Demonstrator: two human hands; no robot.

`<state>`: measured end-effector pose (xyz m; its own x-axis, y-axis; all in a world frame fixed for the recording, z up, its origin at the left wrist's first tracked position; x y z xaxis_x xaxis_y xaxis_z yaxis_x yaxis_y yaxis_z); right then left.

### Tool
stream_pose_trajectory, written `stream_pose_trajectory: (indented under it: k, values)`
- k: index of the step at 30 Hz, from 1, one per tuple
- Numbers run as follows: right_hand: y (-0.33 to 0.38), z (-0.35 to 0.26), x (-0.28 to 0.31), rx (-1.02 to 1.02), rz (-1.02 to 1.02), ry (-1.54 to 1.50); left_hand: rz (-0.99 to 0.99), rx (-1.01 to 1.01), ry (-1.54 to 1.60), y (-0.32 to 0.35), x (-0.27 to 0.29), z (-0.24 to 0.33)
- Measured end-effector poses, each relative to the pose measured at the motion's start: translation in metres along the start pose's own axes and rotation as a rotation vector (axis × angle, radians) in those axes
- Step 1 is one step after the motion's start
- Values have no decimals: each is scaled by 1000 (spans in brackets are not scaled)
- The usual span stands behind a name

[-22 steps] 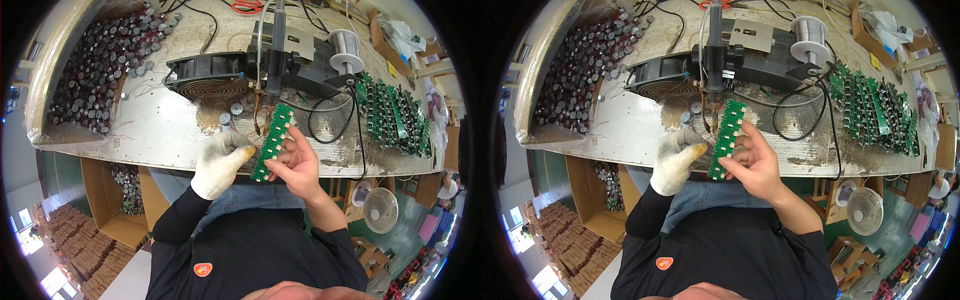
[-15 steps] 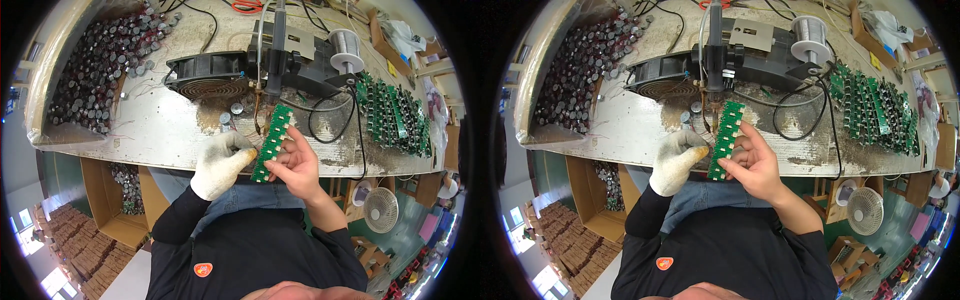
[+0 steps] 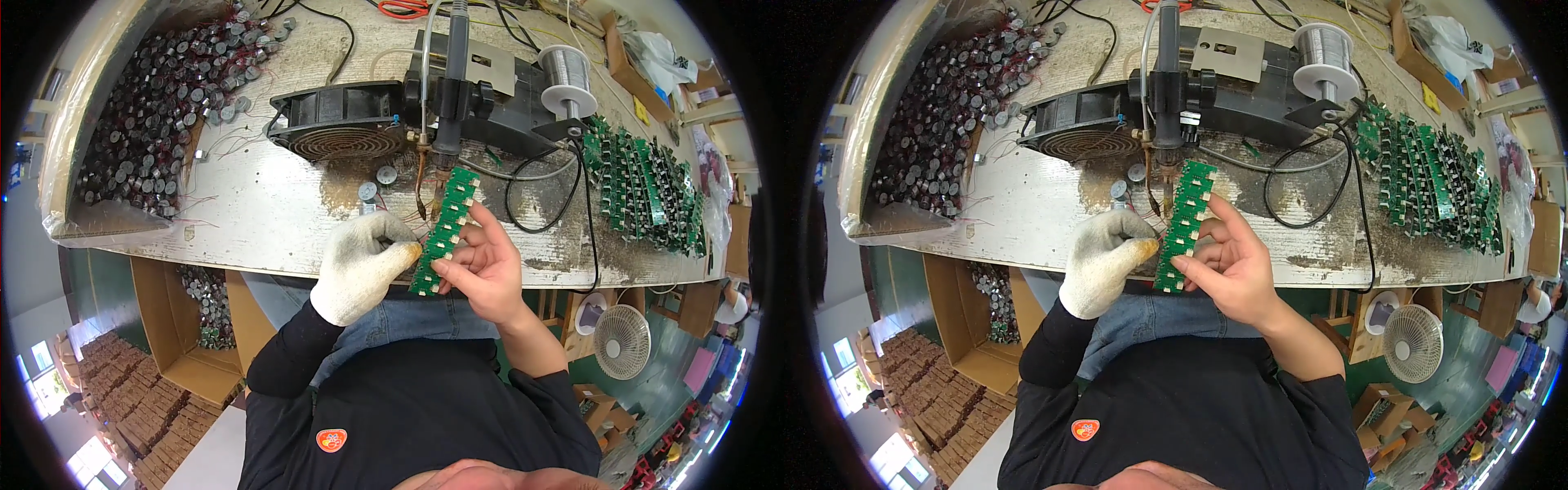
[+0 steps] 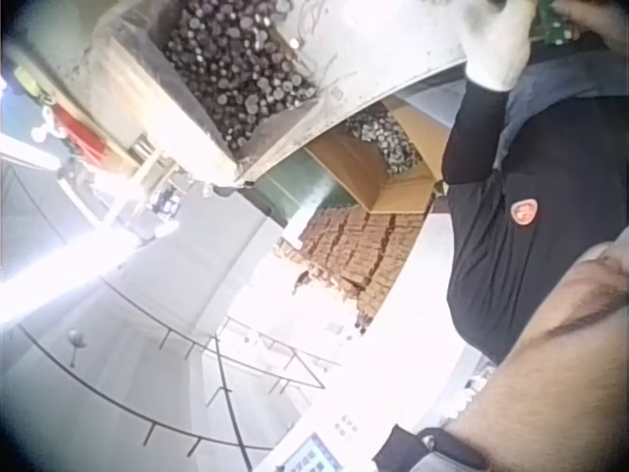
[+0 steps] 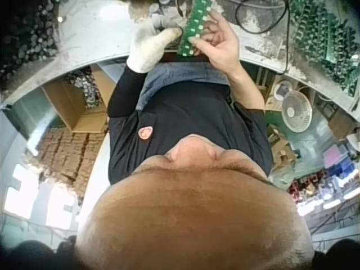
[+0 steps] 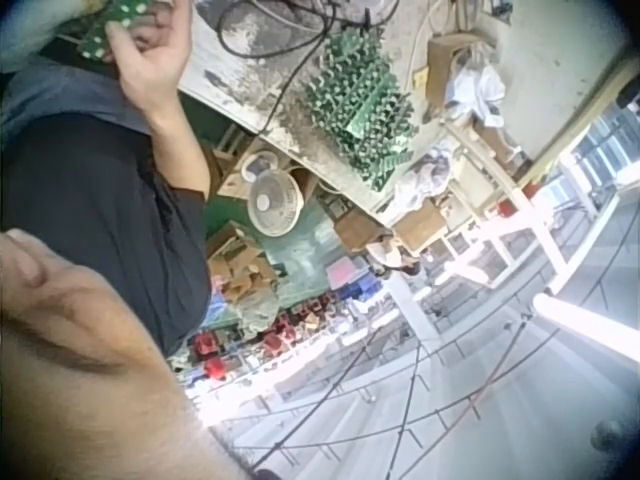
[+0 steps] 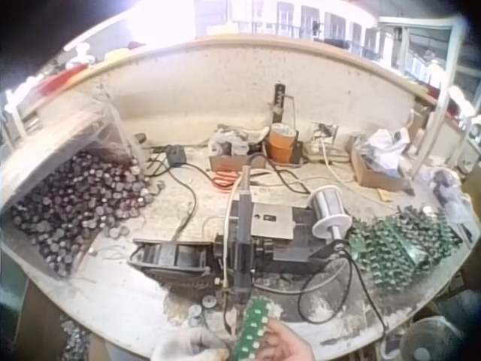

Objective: The person solders wires from small motors onto a printed circuit board with a soldering iron and solder wire.

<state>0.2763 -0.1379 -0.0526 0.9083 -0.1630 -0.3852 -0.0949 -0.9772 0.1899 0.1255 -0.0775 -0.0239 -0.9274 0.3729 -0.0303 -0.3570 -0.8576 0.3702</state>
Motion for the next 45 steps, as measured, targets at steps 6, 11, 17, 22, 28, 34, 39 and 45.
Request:
stream_pose_trajectory:
  k: [6, 11, 17, 22, 28, 34, 39, 45]
  values:
    - [-1, -9, -6, 23, -21, -11, 12, -50, 13, 1, 0, 5]
    - [-2, -5, -4, 26, -18, 4, -3, -42, -47, -3, 2, 1]
    - [-3, -2, -7, 16, -18, 25, 10, 21, -20, 0, 6, -2]
    - [-3, -8, -2, -41, 62, 35, 65, -353, -303, 8, 23, 8]
    - [-8, -11, 0, 0, 61, 38, 534, -457, -376, -9, 110, 3]
    - [-10, -11, -4, 12, 32, 46, 772, -496, -1054, -37, 161, 47]
    - [-9, -10, -5, 2, 34, 57, 678, -455, -1181, -66, 167, 49]
    - [-10, -10, -12, -16, -26, 74, 798, -612, -883, -11, 165, 36]
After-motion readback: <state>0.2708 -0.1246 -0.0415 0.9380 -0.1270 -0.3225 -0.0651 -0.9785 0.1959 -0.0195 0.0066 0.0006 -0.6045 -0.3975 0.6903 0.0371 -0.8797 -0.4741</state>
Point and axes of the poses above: each hand's wrist, its own y-axis away from the middle knuckle, its own x-axis out of the back of the hand, z = x × y, the point moved 6 cm from there along -y, towards the middle knuckle, and after that the axes turned 5 degrees about z, right-handed, at the moved point
